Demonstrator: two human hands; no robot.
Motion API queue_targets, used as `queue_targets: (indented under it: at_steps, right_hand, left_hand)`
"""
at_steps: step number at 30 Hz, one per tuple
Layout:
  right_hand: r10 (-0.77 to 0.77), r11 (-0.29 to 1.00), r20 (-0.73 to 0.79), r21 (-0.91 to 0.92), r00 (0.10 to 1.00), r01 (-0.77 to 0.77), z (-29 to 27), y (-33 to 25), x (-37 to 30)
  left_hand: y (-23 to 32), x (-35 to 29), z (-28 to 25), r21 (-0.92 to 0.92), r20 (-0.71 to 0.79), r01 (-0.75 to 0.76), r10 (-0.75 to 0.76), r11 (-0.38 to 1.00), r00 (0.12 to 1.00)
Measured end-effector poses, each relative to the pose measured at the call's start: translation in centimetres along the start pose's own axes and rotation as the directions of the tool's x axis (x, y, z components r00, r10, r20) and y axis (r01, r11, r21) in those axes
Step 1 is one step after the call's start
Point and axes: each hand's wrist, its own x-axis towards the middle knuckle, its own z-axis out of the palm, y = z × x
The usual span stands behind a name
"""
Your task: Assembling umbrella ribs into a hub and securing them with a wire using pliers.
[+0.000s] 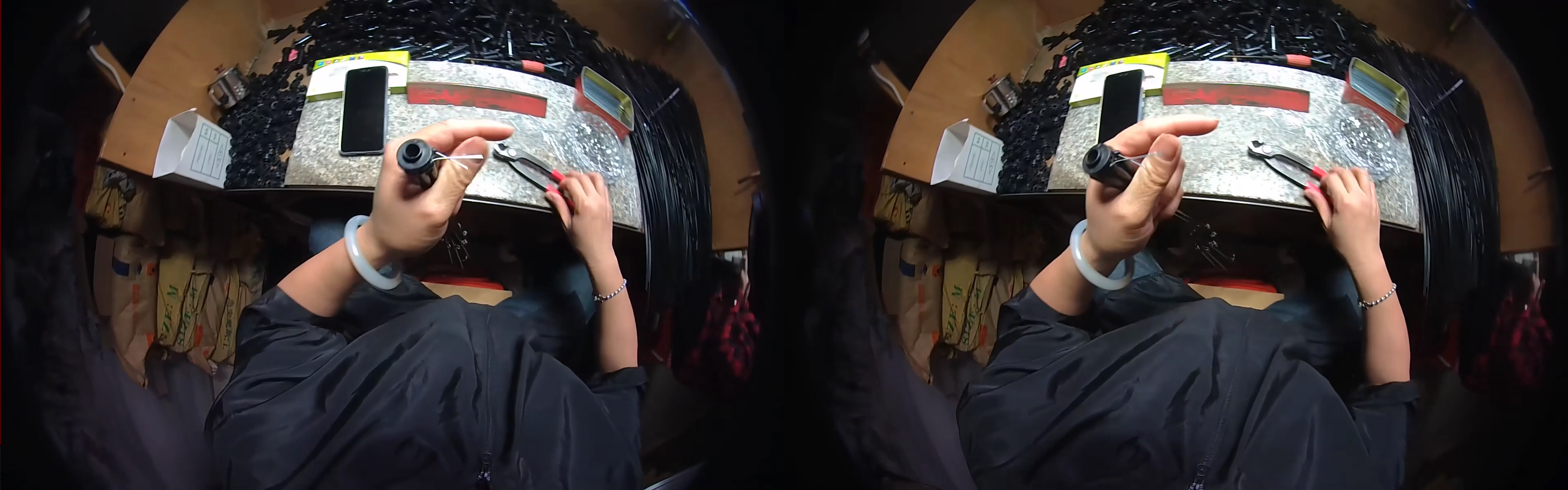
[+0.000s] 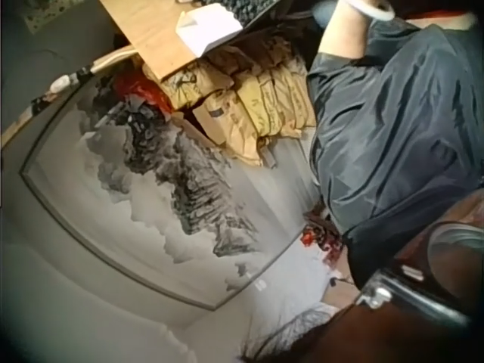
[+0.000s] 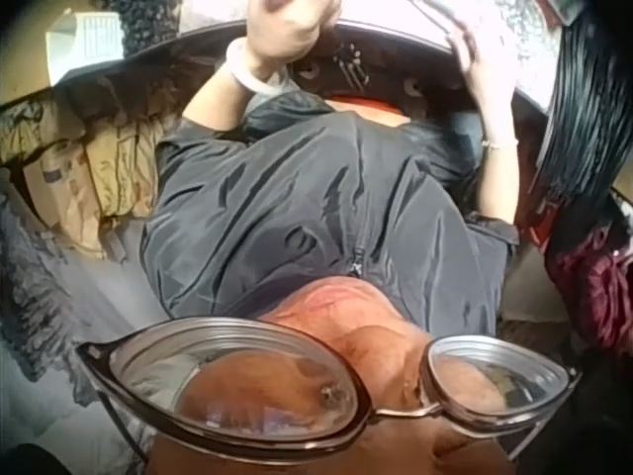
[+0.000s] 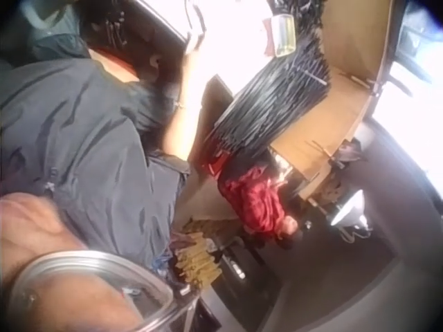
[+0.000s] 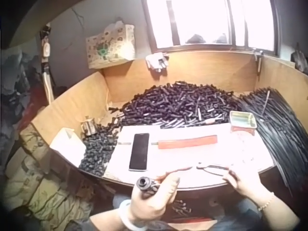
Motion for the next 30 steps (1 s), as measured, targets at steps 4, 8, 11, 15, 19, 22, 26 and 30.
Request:
queue_targets:
  at_steps: [4, 8, 11, 15, 19, 22, 26, 30]
  right_hand:
    - [-0.009, 0.998, 0.044, -0.056, 0.999, 0.012, 1.0, -0.7, -0.1]
    - [0.221, 0.841, 0.192, 0.458, 0.956, -0.287, -0.1, -0.6, -0.6]
    - [0.144, 0.744, 0.217, 0.619, 0.966, -0.250, -6.9, -3.9, 0.8]
    - [-0.172, 0.975, -0.078, 0.128, 0.982, 0.181, -11.8, -7.9, 2.9]
    - [-0.260, 0.962, -0.144, -0.124, 0.955, 0.243, -13.2, -8.3, 3.2]
    - [-0.324, 0.923, -0.093, -0.248, 0.942, 0.293, -13.6, -8.6, 3.3]
    - [-0.398, 0.886, -0.115, -0.305, 0.910, 0.349, -13.6, -9.1, 3.5]
    - [-0.415, 0.884, 0.000, -0.237, 0.910, 0.403, -13.8, -9.3, 3.5]
  left_hand:
    - [-0.2, 0.2, 0.0, 0.024, 0.043, -0.100, 0.099, 0.995, 0.994]
    - [-0.4, 0.3, 0.3, 0.046, -0.004, -0.136, 0.137, 0.990, 0.991]
    - [-0.9, 0.8, 0.4, 0.041, -0.029, -0.169, 0.171, 0.985, 0.985]
    - [-1.2, 1.0, -0.1, 0.159, -0.080, -0.173, 0.188, 0.972, 0.979]
    - [-1.5, 1.4, 0.1, 0.148, -0.096, -0.173, 0.189, 0.974, 0.977]
    - [-1.4, 1.3, 0.2, 0.161, -0.103, -0.146, 0.163, 0.976, 0.981]
    - [-1.6, 1.3, 0.5, 0.196, -0.095, -0.167, 0.188, 0.966, 0.977]
    - [-1.7, 0.8, 0.3, 0.177, -0.051, -0.217, 0.229, 0.960, 0.972]
